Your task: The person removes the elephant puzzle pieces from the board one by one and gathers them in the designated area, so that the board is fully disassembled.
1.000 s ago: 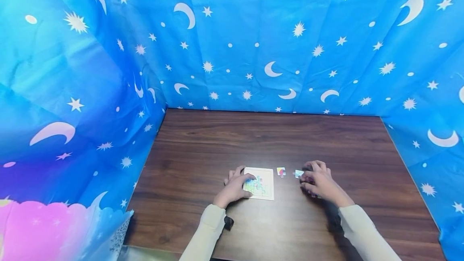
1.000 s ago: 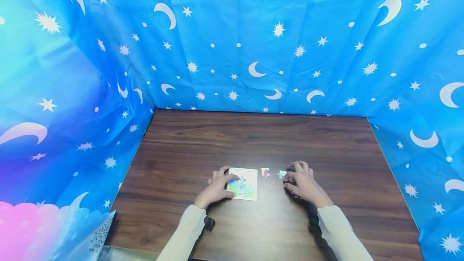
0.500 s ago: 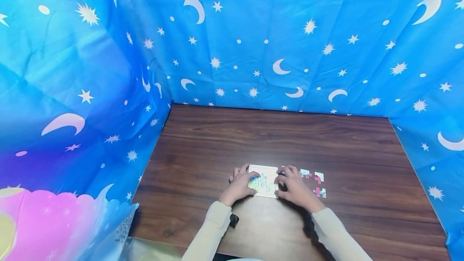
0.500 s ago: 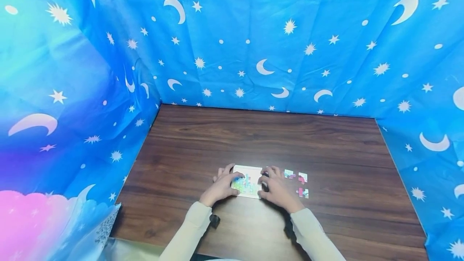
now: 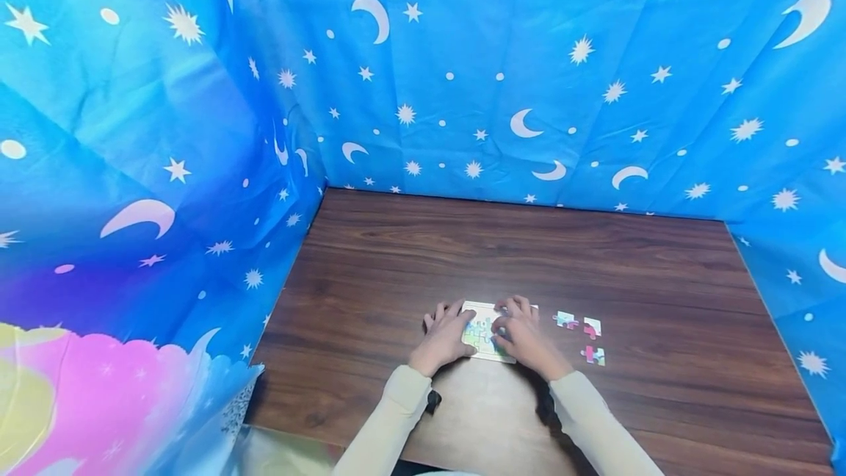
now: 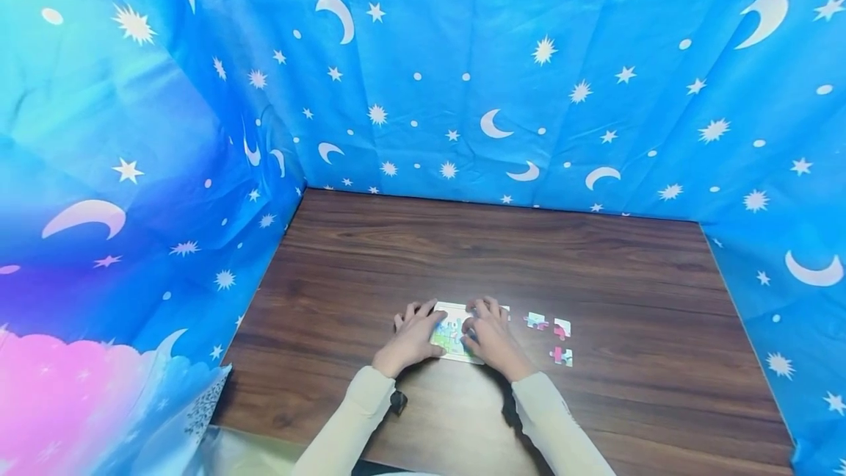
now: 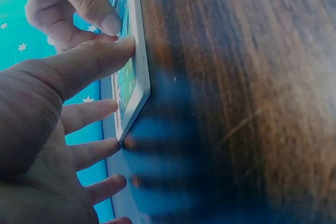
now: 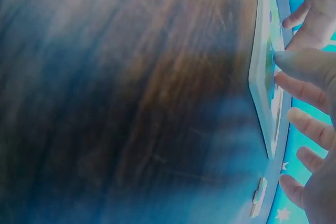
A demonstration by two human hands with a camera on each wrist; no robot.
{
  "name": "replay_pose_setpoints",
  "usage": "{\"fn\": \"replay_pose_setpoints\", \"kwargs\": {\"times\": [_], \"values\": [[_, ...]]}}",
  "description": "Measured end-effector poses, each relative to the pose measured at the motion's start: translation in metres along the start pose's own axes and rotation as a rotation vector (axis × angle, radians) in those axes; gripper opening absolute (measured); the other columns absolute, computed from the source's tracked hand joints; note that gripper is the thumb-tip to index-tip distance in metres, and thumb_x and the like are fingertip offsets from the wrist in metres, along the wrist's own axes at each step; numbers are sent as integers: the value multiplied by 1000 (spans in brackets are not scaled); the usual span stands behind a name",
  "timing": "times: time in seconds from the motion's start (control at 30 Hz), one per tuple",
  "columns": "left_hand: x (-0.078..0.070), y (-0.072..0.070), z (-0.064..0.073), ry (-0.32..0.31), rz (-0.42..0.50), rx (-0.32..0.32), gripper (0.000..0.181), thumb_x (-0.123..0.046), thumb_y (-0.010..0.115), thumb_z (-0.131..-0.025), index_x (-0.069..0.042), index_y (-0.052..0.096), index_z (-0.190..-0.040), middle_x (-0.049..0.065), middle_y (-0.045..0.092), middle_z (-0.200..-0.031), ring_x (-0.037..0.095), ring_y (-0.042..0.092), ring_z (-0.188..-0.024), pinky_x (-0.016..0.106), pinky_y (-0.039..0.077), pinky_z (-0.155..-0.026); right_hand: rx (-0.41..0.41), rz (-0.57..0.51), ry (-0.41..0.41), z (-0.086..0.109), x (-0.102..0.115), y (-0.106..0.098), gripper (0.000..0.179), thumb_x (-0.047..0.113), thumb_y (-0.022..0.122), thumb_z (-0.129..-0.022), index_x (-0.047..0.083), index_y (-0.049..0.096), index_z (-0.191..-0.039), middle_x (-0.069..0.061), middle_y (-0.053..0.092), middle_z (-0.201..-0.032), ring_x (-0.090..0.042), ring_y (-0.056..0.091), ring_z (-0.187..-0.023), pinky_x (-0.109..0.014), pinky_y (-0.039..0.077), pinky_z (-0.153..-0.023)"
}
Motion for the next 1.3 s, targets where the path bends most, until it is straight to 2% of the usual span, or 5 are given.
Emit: {"fn": "replay_pose_setpoints", "kwargs": {"times": [0.17,0.47,0.8,1.07,1.3], "values": [[0,0,0,-2,10,-1,71,-33,85,-78,-17,59,-142,13,39,-158,43,33,-139,63,30,-99,27,1,-8,-1,2,-1,10,8,84,-77,9,76,-80,-17,59,-120,-50,39,-123,-70,31,-92],[0,-1,2,-1,-11,-1,71,-36,85,-78,-19,59,-142,12,40,-157,40,37,-136,62,32,-98,128,-9,80,-10,-7,5,15,11,84,-76,15,71,-75,-19,56,-122,-52,36,-125,-71,31,-94],[0,-3,2,25,-9,-13,72,-35,85,-78,-18,58,-142,14,41,-157,41,38,-135,61,34,-94,127,-35,13,-11,-1,-1,17,10,83,-79,16,68,-76,-22,56,-124,-51,36,-124,-68,29,-92],[2,-3,2,49,-6,-29,46,-33,85,-77,-24,65,-117,15,42,-156,44,39,-133,64,35,-91,127,-22,-38,-14,2,5,18,7,79,-77,16,64,-73,-20,55,-125,-47,37,-122,-64,30,-91],[1,0,-1,37,-34,-25,39,-35,85,-76,-25,68,-110,14,42,-156,43,40,-133,63,34,-92,91,-84,-55,-11,-2,3,10,9,72,-74,14,64,-73,-20,55,-126,-45,36,-122,-64,28,-93]]}}
Point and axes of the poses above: each hand's wrist, its own z-axis away from the middle knuckle, its own y-axis out of the palm, x = y × z, the point moved 9 cm from there along -z, towards the middle knuckle
